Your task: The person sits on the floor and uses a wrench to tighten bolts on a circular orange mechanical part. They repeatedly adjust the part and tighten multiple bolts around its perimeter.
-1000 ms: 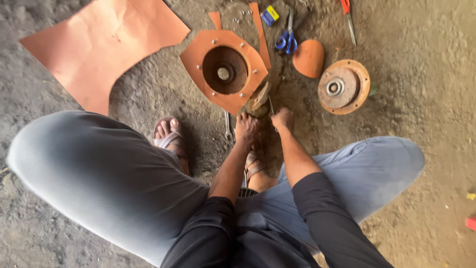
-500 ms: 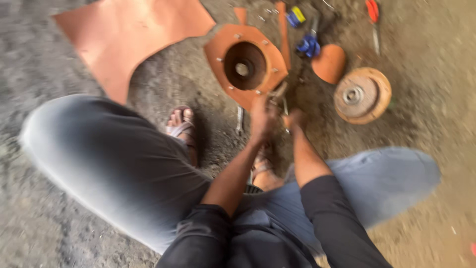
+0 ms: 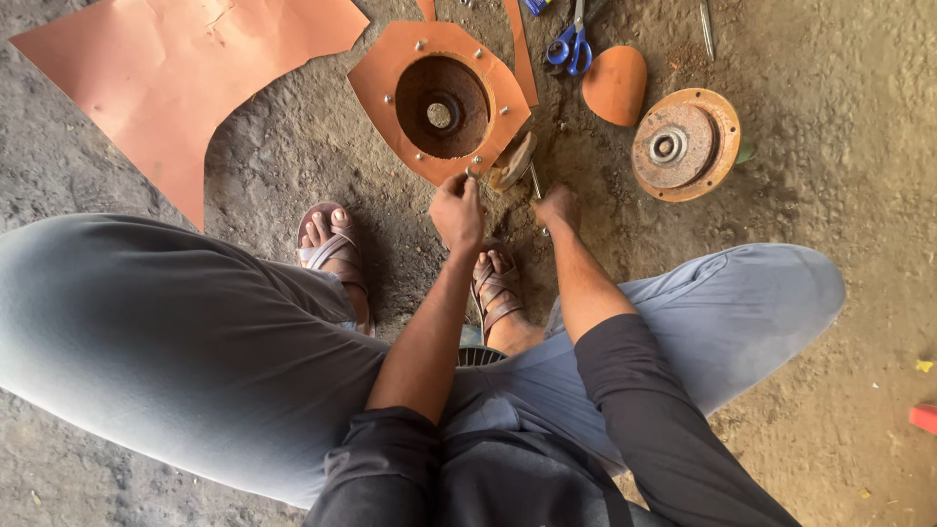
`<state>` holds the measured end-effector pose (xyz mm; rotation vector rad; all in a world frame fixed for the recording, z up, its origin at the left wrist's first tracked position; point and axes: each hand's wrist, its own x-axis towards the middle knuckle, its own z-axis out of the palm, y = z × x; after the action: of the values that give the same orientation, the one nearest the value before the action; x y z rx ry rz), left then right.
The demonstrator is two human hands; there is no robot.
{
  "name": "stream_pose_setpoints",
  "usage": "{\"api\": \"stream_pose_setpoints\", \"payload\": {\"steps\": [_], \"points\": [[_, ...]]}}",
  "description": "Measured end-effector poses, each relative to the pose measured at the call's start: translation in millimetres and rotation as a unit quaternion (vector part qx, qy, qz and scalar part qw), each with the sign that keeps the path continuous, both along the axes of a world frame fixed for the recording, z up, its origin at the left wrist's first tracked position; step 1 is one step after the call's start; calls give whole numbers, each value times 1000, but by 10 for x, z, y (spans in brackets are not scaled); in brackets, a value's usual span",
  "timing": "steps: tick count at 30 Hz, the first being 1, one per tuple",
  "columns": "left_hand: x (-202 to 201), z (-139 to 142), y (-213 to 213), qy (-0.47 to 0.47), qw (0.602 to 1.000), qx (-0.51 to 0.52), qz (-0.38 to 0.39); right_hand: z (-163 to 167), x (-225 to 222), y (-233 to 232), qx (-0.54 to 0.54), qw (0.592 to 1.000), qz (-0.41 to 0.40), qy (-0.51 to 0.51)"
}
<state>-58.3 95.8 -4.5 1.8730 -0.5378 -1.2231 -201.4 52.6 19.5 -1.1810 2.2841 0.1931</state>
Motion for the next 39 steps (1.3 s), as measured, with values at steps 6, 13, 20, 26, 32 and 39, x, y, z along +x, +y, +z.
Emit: {"api": "stream_pose_setpoints", "payload": {"steps": [6,13,20,26,32,39], "points": [[66,63,-102,40,999,4,13,93,45,7,-6,1000,10,-11],[163,122,-207,38,998,23,-34,135,67,22,-28,999,15,-11],[286,164,-275,125,991,2,-42,181,21,-55,-72,984,-122,-111],[347,182,-262,178,982,-33,-57,498,23,-292,-249,889,-243,-299],[367,200,-325,212,974,-39,-66,463,377,212,-140,874,-239,-400],[346,224,-335,225,973,-42,-26,15,746,922,-64,870,-259,-416]]}}
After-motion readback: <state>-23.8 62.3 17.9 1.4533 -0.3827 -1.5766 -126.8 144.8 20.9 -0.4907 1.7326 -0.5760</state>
